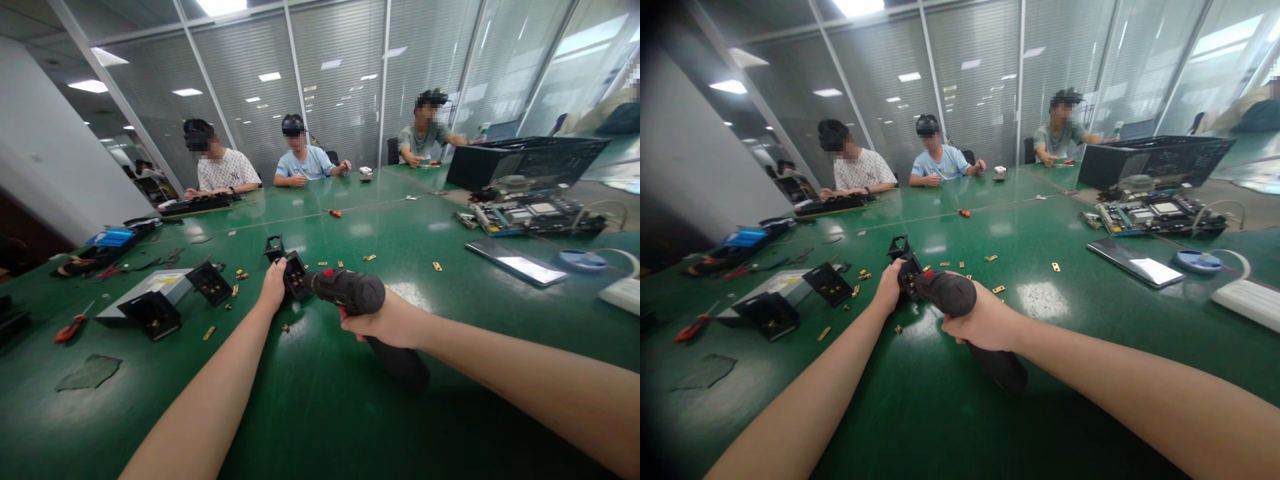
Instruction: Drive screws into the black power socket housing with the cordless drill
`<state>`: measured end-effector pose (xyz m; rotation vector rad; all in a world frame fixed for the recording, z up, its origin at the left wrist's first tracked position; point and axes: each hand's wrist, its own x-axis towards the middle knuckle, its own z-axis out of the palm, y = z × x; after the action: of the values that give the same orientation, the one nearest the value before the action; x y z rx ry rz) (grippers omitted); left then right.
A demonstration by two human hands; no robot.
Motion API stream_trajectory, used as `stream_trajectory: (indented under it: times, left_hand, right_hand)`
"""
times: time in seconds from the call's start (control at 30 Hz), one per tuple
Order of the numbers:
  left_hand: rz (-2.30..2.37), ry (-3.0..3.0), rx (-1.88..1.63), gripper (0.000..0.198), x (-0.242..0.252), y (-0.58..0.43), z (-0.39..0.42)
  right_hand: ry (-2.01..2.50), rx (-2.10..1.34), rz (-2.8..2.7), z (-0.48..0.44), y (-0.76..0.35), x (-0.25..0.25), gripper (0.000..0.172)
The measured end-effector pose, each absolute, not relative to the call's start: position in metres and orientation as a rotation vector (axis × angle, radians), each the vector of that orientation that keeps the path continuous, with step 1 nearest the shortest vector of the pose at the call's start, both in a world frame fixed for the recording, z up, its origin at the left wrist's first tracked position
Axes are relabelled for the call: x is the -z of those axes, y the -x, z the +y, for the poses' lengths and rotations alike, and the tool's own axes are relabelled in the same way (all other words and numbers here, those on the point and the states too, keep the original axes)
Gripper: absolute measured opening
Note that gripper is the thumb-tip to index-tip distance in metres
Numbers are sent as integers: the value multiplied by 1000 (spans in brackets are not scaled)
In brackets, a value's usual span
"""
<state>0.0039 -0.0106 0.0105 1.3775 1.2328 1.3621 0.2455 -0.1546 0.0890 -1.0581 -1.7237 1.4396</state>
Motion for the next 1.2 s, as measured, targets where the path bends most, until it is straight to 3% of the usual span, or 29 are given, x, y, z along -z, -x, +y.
stream_trajectory:
  times: [0.2,0.6,0.8,1.2]
  left_hand:
    - [1228,-1372,-1361,44,-9,-2,-9]
    - [1240,-1360,-1389,45,-5,-1,-6]
    - [1246,-1367,-1369,46,-2,1,-4]
    - [1232,-1390,-1344,49,-4,3,-4]
  right_hand:
    - [1072,-1414,-1749,-157,-246,-94,41]
    - [1084,-1426,-1756,-157,-245,-94,34]
    - [1055,-1490,-1716,-155,-245,-93,46]
    - [996,-1908,-1531,-145,-253,-81,27]
